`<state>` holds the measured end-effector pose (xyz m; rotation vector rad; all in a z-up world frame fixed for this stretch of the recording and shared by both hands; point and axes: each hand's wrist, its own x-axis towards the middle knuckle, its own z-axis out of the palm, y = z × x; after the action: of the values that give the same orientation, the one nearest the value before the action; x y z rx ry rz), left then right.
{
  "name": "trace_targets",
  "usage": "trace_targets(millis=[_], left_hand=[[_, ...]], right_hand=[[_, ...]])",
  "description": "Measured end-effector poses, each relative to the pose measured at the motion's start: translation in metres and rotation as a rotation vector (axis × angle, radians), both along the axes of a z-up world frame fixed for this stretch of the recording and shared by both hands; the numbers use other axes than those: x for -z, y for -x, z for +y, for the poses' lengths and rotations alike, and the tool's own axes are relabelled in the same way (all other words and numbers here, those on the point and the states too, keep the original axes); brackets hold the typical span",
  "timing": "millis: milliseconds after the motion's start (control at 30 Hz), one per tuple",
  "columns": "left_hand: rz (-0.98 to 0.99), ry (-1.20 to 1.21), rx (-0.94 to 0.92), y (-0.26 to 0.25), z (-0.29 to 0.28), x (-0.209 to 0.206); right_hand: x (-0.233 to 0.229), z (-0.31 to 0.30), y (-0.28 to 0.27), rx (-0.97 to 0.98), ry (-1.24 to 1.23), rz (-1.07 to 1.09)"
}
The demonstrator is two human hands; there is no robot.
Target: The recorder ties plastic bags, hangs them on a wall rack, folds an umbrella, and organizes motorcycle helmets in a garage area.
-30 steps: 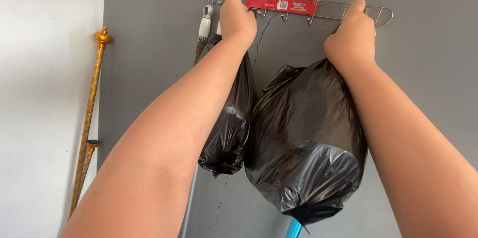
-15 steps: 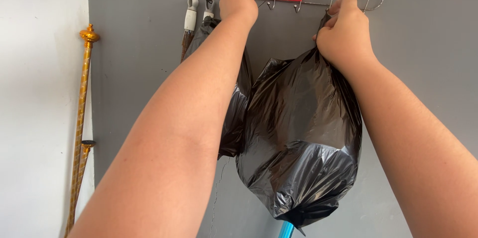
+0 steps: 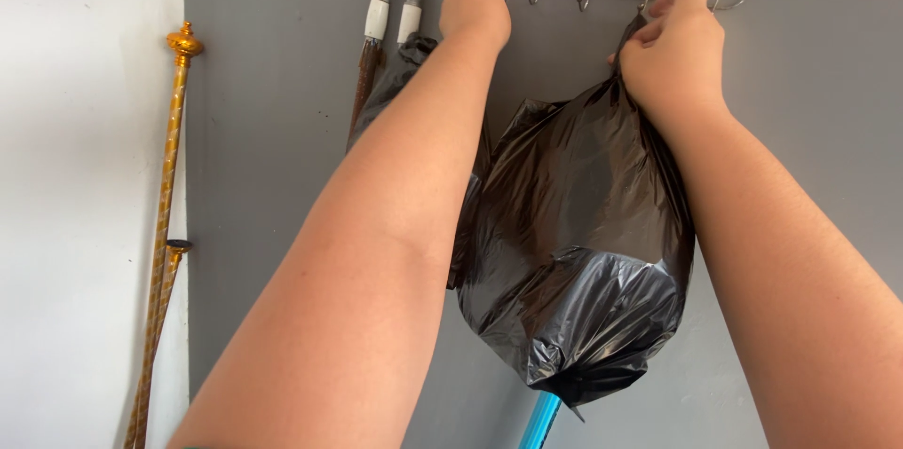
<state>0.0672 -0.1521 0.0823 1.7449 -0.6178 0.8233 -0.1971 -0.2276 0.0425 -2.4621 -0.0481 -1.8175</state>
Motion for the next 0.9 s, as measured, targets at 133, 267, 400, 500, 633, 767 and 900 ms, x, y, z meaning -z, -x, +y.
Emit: trace_targets(millis=[133, 267, 400, 500, 633, 767, 900], left_hand=[[0.004, 0.131, 0.047, 0.019, 0.014, 0.017], [-0.052, -0.006, 0.057, 0.050, 0.054, 0.042], [-0.138, -0.296, 0.120, 0.073, 0.085, 0.071], [-0.143, -0.388, 0.088, 0.143, 0.147, 0.112], [-0.147, -0.267, 0.080, 0.151, 0.181, 0.180], [0.054, 0.210, 0.364, 0.136, 0.185, 0.235], [0.581, 0.451, 0.636, 0.129, 0.170, 0.256]], right_hand=[[0.010, 0.009, 0.017, -0.073, -0.153, 0.037], [0.063, 0.095, 0.082, 0.214, -0.041, 0.080], [0.130, 0.175, 0.125, 0.476, -0.141, 0.182], [0.165, 0.153, 0.131, 0.317, -0.092, 0.087], [0.171, 0.116, 0.146, 0.175, -0.668, 0.086], [0.177, 0.071, 0.154, -0.298, -0.728, -0.043], [0.178, 0.010, 0.167, -0.585, -0.818, -0.082]])
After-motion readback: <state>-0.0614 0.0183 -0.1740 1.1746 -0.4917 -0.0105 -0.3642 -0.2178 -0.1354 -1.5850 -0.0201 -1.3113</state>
